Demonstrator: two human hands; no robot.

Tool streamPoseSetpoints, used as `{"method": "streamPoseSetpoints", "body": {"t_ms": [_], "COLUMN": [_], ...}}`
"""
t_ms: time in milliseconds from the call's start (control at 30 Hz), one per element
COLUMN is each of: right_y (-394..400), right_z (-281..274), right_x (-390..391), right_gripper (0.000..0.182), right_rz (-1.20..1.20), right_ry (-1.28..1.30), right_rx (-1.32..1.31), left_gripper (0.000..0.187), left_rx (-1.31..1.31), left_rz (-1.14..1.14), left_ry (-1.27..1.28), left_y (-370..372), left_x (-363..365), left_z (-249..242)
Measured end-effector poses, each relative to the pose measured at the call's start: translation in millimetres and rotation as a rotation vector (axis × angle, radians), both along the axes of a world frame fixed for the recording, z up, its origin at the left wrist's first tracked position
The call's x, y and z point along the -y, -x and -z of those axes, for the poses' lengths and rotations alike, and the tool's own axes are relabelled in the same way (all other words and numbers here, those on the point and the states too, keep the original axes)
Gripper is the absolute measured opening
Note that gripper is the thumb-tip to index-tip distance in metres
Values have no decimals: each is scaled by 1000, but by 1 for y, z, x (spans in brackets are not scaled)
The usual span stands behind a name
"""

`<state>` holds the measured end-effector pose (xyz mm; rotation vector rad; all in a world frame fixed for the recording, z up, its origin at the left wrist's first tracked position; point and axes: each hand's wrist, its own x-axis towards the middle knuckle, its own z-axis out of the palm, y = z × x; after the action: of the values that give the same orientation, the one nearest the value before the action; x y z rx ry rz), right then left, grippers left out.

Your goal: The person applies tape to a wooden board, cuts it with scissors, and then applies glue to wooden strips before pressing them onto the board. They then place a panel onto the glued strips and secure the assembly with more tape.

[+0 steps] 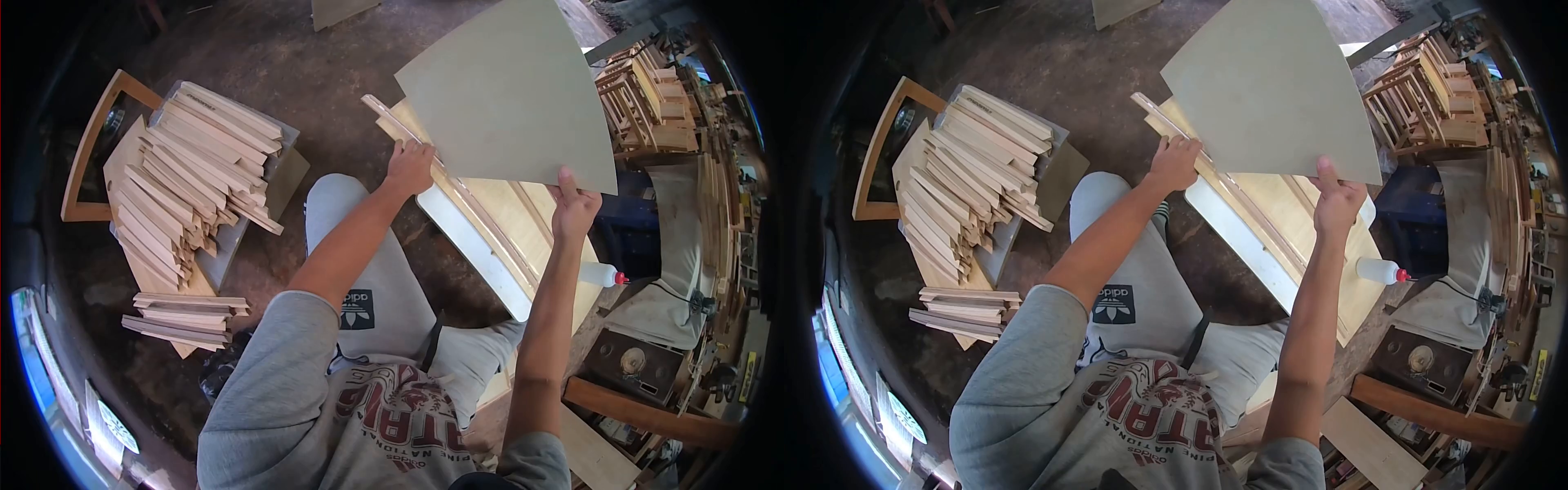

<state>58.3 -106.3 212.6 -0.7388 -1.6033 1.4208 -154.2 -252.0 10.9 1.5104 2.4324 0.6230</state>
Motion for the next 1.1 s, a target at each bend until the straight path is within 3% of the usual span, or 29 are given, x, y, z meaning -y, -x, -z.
{"method": "streamPoseSetpoints", "body": {"t_ms": [133, 333, 1033, 1100], "right_y": [5, 10, 23, 25], "right_z": [-1, 1, 11, 11], "right_x": [-2, 3, -10, -10], "right_gripper": [21, 23, 19, 19], "right_rz": [-13, -24, -116, -138], "right_ry": [-18, -32, -119, -137], "right_rx": [-14, -5, 100, 130], "left_gripper": [38, 38, 40, 52], "left_rx": [33, 41, 65, 72], "left_rz": [-6, -18, -41, -25], "left_ry": [-31, -49, -8, 49], "left_y": [2, 1, -1, 0], "left_x": [-1, -1, -1, -3], "left_z": [2, 5, 0, 0]}}
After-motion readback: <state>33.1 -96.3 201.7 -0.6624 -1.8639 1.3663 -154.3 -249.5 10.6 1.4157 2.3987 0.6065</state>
